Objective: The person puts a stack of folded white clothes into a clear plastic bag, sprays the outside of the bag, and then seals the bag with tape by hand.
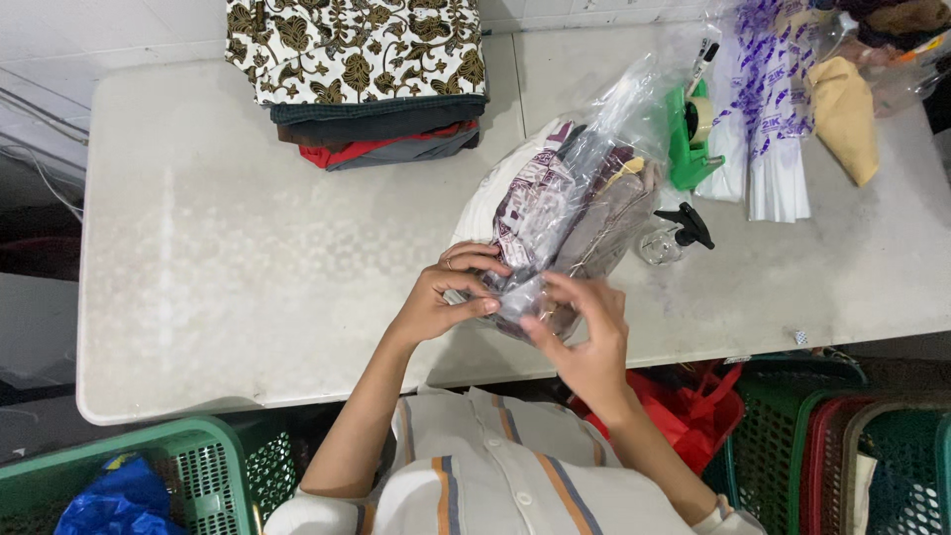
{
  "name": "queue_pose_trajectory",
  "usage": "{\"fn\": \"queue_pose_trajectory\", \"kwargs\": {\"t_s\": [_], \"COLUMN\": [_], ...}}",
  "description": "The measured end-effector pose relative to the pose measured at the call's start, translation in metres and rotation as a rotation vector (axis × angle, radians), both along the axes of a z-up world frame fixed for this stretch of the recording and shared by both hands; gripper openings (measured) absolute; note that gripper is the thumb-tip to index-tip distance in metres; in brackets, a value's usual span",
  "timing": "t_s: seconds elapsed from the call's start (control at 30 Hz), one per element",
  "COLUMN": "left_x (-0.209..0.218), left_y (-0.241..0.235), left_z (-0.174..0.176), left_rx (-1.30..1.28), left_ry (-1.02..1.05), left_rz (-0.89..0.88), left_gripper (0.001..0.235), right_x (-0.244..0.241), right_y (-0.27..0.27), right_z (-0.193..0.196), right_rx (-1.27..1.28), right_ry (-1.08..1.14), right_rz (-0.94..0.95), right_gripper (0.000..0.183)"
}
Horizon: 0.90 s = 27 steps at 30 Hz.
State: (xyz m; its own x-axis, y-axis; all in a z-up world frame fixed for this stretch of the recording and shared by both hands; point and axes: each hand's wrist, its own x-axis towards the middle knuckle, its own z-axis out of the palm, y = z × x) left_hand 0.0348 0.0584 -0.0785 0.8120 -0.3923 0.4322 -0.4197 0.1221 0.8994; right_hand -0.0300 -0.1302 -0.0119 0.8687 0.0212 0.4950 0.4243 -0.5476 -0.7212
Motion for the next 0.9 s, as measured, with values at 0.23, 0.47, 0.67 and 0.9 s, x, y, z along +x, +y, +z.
{"fn": "queue_pose_trajectory", "kwargs": {"t_s": [0.23, 0.47, 0.67, 0.9], "left_x": [-0.006, -0.019, -0.032, -0.033], "left_y": [-0.003, -0.004, 0.003, 0.016], "left_z": [0.032, 0.040, 0.049, 0.055], "left_rx": [0.124, 0.183, 0.190, 0.084], "left_ry": [0.007, -0.032, 0.003, -0.033], "left_rz": [0.054, 0.159, 0.230, 0.198], "left_gripper": [0.027, 0.008, 0.012, 0.031], "right_x": [-0.005, -0.036, -0.029, -0.016], "right_y": [0.005, 0.018, 0.030, 0.038], "right_z": [0.000, -0.026, -0.037, -0.054], "right_rx": [0.092, -0.140, -0.249, -0.093], "right_ry": [0.024, -0.259, -0.144, -0.294], "right_rz": [-0.028, -0.017, -0.115, -0.134], "right_gripper": [0.028, 0.030, 0.045, 0.035]}}
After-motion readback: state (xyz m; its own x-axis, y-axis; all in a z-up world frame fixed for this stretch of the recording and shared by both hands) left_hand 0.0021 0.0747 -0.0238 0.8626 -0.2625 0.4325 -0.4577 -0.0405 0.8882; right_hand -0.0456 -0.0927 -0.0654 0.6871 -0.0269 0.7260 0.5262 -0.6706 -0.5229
